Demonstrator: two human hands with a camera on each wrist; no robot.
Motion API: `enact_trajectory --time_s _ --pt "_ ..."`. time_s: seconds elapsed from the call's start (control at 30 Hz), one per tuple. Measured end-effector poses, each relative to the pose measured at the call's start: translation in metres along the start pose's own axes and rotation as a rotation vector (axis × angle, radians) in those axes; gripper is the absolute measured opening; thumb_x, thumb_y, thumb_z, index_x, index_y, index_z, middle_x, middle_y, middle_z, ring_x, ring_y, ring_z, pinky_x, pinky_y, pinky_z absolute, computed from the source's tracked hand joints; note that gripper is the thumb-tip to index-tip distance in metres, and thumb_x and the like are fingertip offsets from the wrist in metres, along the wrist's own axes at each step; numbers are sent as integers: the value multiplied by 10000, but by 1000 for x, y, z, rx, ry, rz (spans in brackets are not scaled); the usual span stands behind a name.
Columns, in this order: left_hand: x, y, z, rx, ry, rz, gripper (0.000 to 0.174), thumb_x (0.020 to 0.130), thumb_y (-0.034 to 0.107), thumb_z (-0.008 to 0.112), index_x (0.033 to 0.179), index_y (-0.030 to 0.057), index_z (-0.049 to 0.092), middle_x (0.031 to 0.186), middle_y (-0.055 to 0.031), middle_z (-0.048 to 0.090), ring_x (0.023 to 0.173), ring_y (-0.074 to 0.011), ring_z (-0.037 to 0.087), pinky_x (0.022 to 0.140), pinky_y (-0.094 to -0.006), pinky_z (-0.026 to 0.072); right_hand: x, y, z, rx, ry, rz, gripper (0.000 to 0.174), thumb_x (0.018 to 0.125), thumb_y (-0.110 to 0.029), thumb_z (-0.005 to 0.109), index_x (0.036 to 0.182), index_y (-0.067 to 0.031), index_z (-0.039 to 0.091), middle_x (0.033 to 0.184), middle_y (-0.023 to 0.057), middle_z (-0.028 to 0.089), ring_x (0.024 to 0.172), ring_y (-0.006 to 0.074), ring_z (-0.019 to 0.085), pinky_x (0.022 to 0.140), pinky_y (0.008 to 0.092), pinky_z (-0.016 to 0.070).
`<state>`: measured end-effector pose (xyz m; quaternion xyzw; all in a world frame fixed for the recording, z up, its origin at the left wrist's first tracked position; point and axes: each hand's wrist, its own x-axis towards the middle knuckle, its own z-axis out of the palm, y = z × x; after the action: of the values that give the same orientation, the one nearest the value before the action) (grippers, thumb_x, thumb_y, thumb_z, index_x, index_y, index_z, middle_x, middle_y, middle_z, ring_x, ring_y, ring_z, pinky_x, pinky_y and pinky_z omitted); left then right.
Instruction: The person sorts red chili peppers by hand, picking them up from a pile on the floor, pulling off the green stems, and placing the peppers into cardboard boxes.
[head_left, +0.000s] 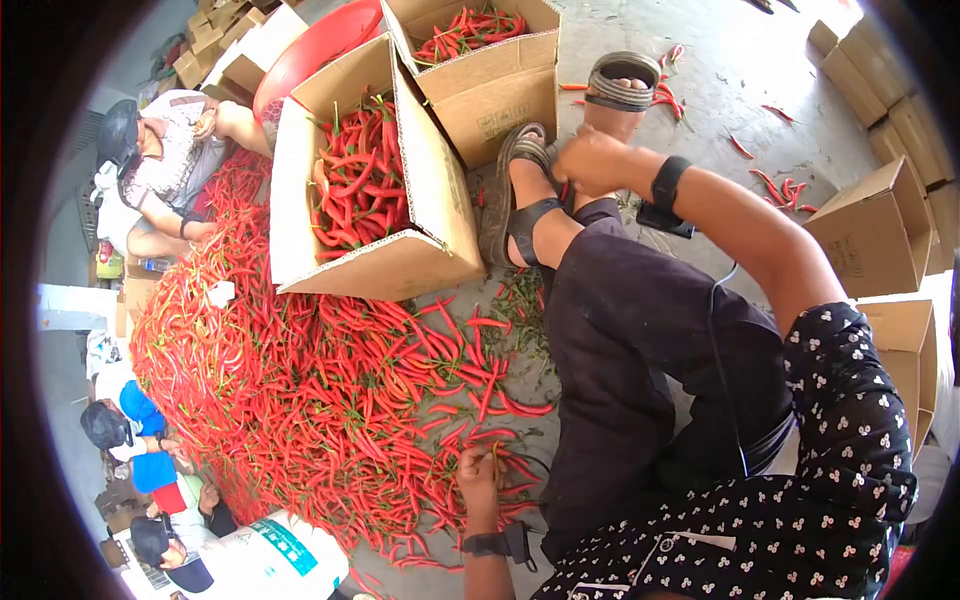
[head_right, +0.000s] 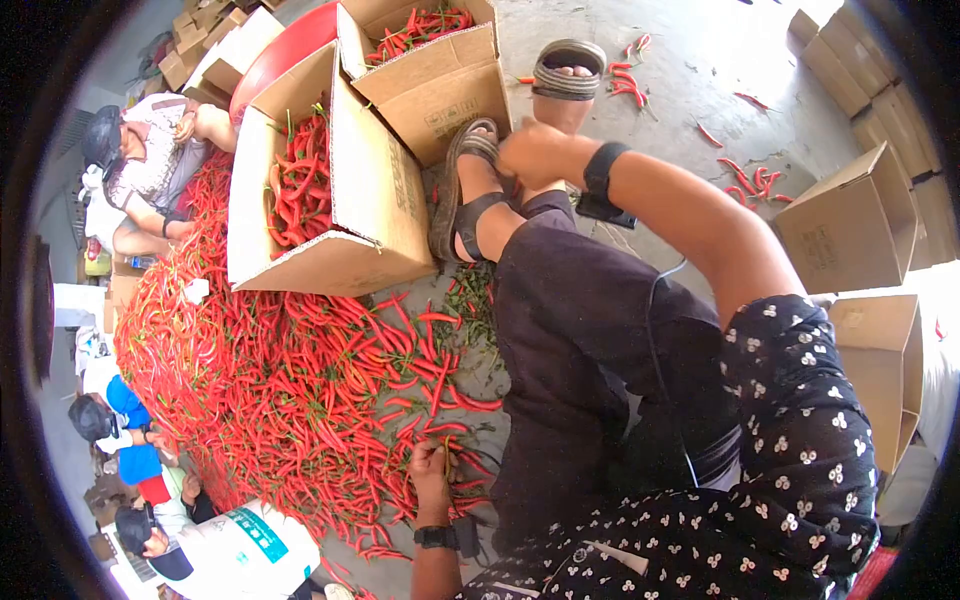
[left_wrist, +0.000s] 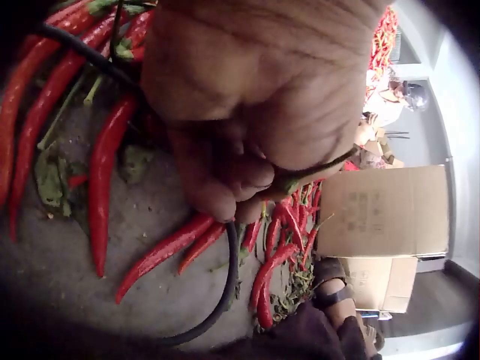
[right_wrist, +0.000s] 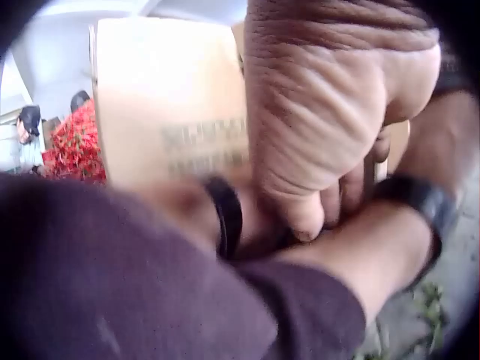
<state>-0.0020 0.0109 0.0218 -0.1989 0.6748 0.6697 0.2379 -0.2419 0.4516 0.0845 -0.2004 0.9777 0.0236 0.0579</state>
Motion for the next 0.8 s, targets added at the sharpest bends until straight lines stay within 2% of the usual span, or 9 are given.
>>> enact_trajectory --time_s 0.03,0.1,0.13,0.37,0.53,0.7,0.73,0.77,0.8 --pt "-2 2 0 0 -3 -10 61 850 43 476 911 47 476 623 -69 549 448 -105 466 393 -227 388 1 -4 4 8 2 -11 106 670 -192 566 731 -158 646 737 89 619 761 257 605 732 415 420" --pt "-2 1 1 13 17 -7 60 849 43 478 909 47 470 621 -73 547 441 -106 460 393 -230 392 8 -15 15 -45 -67 148 119 656 -190 602 751 -146 660 777 81 630 838 237 594 822 419 358" --pt "-2 0 1 26 21 -1 60 848 42 479 907 46 465 619 -76 546 435 -108 455 393 -232 396 17 -21 8 -164 -196 191 168 664 -199 614 804 -121 666 823 81 639 869 231 588 826 415 348" --pt "2 -1 -2 -27 15 -22 60 844 43 484 901 43 467 616 -84 548 414 -111 443 385 -242 408 34 -26 18 -207 -234 305 173 744 -191 561 846 -103 669 922 96 643 889 224 595 826 404 336" --pt "1 0 -3 -20 0 -40 48 848 31 469 895 33 477 610 -84 547 417 -109 447 382 -243 401 37 -27 17 -201 -246 306 202 774 -167 509 882 -92 662 901 112 647 859 249 611 826 428 338" --pt "1 -4 -7 5 -29 24 47 854 44 458 899 33 467 624 -82 543 431 -118 447 405 -241 387 36 -23 24 -225 -89 295 192 766 -178 507 856 -94 654 877 100 648 862 225 610 823 432 364" --pt "2 -4 -5 -2 -42 32 51 855 45 457 902 29 469 624 -83 543 432 -116 448 406 -238 386 33 -20 23 -352 13 270 173 750 -184 522 834 -95 643 848 105 646 809 233 621 758 416 423" --pt "2 -5 -6 -12 -37 30 51 855 45 457 902 29 469 624 -83 543 432 -116 448 406 -238 386 35 -17 21 -357 12 259 173 750 -184 522 834 -95 643 848 105 646 809 233 621 758 416 423" --pt "3 -7 -8 -10 -43 35 55 855 44 456 905 28 471 623 -84 543 430 -115 447 405 -237 385 31 -16 3 -232 72 379 161 755 -188 521 819 -90 632 813 114 641 764 253 621 699 404 446"
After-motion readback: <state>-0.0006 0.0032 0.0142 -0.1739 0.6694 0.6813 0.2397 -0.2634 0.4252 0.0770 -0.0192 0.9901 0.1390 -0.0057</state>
